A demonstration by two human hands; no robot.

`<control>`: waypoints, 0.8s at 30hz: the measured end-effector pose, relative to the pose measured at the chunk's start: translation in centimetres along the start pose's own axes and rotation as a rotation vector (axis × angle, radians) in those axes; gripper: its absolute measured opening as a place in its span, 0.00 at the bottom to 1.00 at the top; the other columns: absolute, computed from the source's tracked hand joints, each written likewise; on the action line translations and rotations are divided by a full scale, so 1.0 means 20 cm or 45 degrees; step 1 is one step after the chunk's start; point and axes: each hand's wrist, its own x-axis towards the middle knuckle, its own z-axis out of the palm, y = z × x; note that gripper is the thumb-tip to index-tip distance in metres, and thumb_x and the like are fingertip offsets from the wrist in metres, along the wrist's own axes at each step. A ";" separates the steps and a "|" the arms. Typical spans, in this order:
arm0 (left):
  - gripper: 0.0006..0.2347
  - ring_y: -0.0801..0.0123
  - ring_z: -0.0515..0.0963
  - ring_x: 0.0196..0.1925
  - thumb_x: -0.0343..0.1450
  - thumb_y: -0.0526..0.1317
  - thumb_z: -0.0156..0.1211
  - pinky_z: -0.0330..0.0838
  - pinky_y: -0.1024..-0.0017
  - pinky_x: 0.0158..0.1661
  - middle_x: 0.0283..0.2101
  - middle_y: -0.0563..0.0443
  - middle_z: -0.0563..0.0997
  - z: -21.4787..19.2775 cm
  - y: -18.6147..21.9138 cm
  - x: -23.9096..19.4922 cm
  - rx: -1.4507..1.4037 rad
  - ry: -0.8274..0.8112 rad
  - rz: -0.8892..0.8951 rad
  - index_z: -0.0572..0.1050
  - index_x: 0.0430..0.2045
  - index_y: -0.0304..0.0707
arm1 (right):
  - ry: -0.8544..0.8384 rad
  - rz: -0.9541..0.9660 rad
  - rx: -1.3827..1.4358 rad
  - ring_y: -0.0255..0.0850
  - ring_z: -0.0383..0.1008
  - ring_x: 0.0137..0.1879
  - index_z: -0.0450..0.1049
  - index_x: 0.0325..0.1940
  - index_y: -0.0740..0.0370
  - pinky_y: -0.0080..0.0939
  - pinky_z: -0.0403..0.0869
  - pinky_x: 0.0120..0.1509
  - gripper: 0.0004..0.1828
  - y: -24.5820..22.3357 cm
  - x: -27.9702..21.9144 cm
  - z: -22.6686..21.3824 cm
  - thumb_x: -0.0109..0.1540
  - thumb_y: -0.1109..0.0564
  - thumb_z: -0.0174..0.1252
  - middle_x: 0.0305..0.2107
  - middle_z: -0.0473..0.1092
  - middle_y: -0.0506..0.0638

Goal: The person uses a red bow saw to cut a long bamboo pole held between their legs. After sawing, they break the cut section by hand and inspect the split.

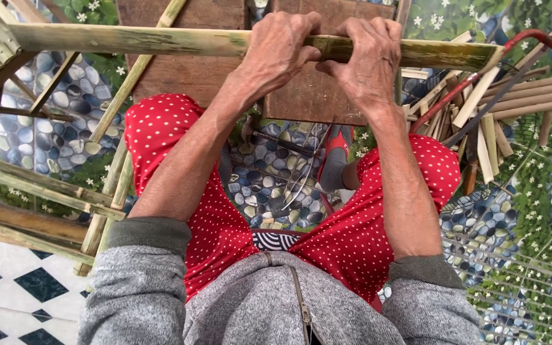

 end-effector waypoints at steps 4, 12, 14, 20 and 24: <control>0.12 0.60 0.79 0.23 0.65 0.47 0.76 0.72 0.58 0.22 0.21 0.48 0.81 0.02 0.00 0.00 -0.007 0.062 0.018 0.77 0.30 0.45 | -0.043 -0.009 0.001 0.46 0.67 0.41 0.76 0.42 0.57 0.45 0.58 0.52 0.28 0.00 0.00 -0.02 0.52 0.42 0.83 0.35 0.74 0.48; 0.14 0.50 0.78 0.23 0.64 0.46 0.75 0.67 0.53 0.21 0.22 0.45 0.80 0.07 -0.02 0.02 -0.025 0.053 0.003 0.73 0.30 0.45 | -0.091 0.006 -0.003 0.48 0.63 0.44 0.77 0.45 0.57 0.47 0.58 0.49 0.28 0.03 -0.04 0.02 0.54 0.41 0.83 0.36 0.72 0.49; 0.13 0.46 0.78 0.24 0.63 0.45 0.73 0.66 0.51 0.21 0.23 0.44 0.80 0.09 -0.01 0.03 -0.014 0.053 0.002 0.72 0.30 0.46 | -0.078 -0.021 -0.030 0.48 0.63 0.44 0.77 0.46 0.56 0.48 0.57 0.51 0.29 0.05 -0.04 0.03 0.54 0.39 0.83 0.37 0.73 0.48; 0.15 0.69 0.76 0.18 0.67 0.49 0.75 0.72 0.67 0.19 0.22 0.54 0.80 0.22 -0.05 0.06 0.079 0.060 -0.008 0.74 0.34 0.43 | -0.109 0.046 -0.048 0.48 0.64 0.43 0.77 0.45 0.58 0.47 0.58 0.50 0.31 0.08 -0.05 0.06 0.56 0.35 0.83 0.35 0.71 0.50; 0.11 0.73 0.70 0.18 0.72 0.46 0.66 0.69 0.71 0.21 0.23 0.56 0.77 0.32 -0.09 0.07 0.134 0.072 0.071 0.70 0.35 0.43 | -0.144 0.107 -0.133 0.46 0.64 0.40 0.75 0.42 0.56 0.46 0.59 0.51 0.37 0.11 -0.07 0.11 0.58 0.23 0.78 0.33 0.72 0.49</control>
